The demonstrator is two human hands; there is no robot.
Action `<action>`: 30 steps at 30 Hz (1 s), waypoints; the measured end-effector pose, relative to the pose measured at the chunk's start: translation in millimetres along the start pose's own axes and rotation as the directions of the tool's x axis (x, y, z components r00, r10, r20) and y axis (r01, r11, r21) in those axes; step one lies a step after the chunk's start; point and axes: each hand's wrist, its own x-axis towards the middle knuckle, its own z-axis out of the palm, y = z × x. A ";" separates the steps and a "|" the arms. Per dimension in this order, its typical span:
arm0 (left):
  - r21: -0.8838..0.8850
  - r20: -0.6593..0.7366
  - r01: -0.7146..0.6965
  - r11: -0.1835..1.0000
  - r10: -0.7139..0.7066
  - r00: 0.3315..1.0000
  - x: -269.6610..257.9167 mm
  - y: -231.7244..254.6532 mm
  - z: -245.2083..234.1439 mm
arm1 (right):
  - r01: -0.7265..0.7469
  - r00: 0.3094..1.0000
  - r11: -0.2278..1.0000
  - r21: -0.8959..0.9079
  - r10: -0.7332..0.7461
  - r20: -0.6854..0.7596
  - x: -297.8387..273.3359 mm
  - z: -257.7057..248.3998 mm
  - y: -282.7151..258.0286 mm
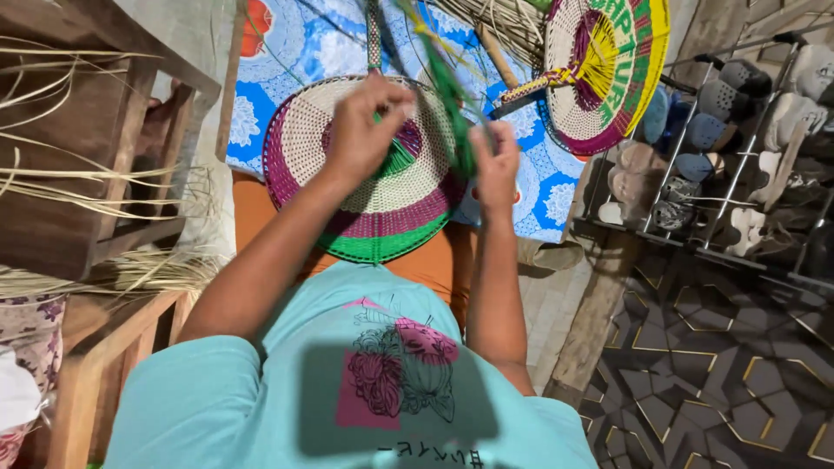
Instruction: The person is weaving a decorative hand fan using colored straw or fibers.
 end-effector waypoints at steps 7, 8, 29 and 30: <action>-0.473 0.172 0.559 0.681 -0.551 0.816 -37.3 -39.3 27.8 | -0.016 0.906 0.990 0.139 -0.045 0.422 -33.5 20.7 -28.4; -0.459 0.168 0.580 0.673 -0.575 0.800 -38.5 -36.9 23.4 | 0.017 0.887 0.986 0.166 -0.091 0.453 -37.5 20.1 -35.5; -0.484 0.284 0.685 0.545 -0.643 0.712 -41.2 -60.9 5.7 | 0.023 0.946 0.984 0.179 -0.079 0.314 -54.3 14.5 -65.7; -0.485 0.284 0.684 0.545 -0.642 0.713 -40.5 -58.7 3.9 | 0.024 0.946 0.984 0.178 -0.080 0.314 -54.0 14.5 -66.6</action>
